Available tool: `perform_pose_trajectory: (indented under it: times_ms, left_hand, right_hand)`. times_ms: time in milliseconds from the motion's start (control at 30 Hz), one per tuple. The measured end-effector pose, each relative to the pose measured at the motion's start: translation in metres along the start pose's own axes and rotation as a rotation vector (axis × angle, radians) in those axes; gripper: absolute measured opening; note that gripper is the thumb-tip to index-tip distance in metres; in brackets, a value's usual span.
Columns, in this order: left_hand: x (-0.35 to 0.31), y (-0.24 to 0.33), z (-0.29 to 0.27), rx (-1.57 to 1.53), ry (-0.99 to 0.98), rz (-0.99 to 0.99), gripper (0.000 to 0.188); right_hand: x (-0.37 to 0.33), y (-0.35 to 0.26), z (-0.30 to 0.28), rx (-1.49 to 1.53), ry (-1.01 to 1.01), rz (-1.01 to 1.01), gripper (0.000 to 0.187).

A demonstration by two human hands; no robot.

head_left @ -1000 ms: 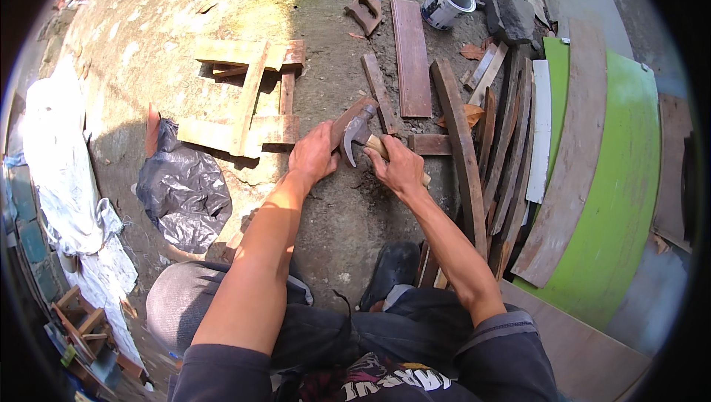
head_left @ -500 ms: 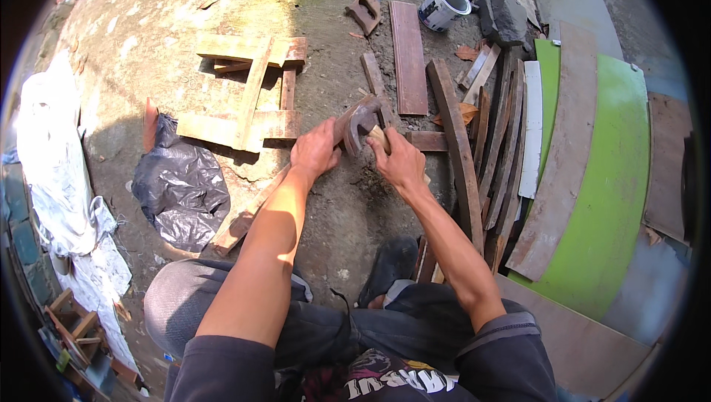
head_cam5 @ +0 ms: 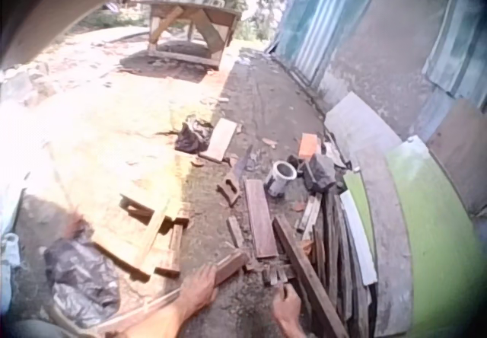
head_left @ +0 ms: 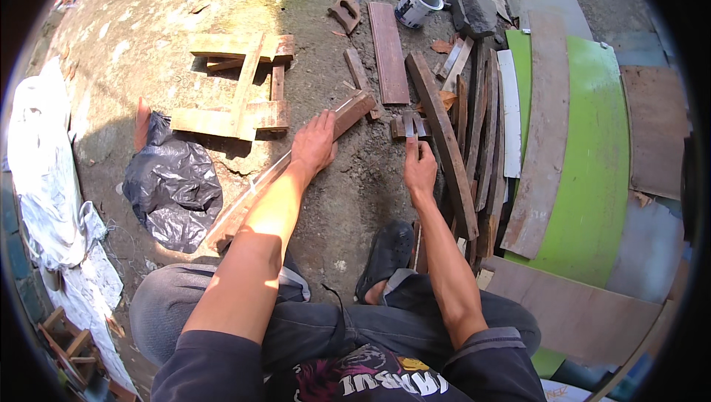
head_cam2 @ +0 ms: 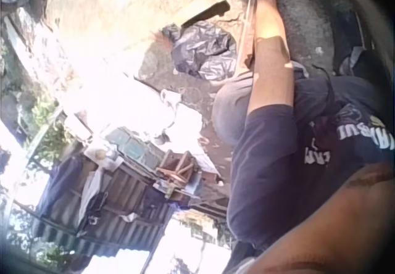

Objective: The person sits on the ground and uses a hammer to repeatedly strike a piece of wood, splitting it into smaller pieces. The person repositions the wood and continues splitting it until it is broken down into smaller fragments.

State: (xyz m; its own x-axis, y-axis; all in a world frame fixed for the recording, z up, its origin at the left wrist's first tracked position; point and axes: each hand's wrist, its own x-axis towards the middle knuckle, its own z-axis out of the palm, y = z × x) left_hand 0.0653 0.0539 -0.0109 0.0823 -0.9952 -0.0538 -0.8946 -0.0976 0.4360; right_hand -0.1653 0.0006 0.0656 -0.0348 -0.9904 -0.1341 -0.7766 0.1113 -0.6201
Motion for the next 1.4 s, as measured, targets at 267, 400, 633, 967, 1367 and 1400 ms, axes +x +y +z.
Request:
perform_pose_trajectory:
  times_ms: [267, 400, 633, 967, 1367, 1400]
  left_hand:
    - [0.007, -0.028, -0.012, 0.061, 0.005, 0.077, 0.079]
    - [0.010, -0.026, -0.016, 0.016, -0.071, 0.032, 0.080]
    - [0.018, -0.028, -0.014, -0.051, -0.127, -0.038, 0.080]
    - [0.022, -0.027, -0.015, -0.112, -0.198, -0.054, 0.078]
    - [0.028, -0.033, -0.020, -0.123, -0.192, -0.051, 0.079]
    - [0.028, -0.033, -0.020, -0.122, -0.187, -0.048, 0.079]
  right_hand:
    - [0.014, -0.018, 0.003, 0.082, -0.243, -0.017, 0.053]
    - [0.047, -0.091, -0.025, -0.019, -0.493, -0.011, 0.052]
    - [0.114, -0.203, -0.049, -0.013, -0.515, -0.243, 0.054]
    - [0.115, -0.109, -0.012, -0.616, -0.921, -0.223, 0.053]
    - [0.122, -0.189, -0.026, -0.011, -0.486, -0.428, 0.042]
    - [0.114, -0.172, -0.020, 0.000, -0.489, -0.479, 0.040]
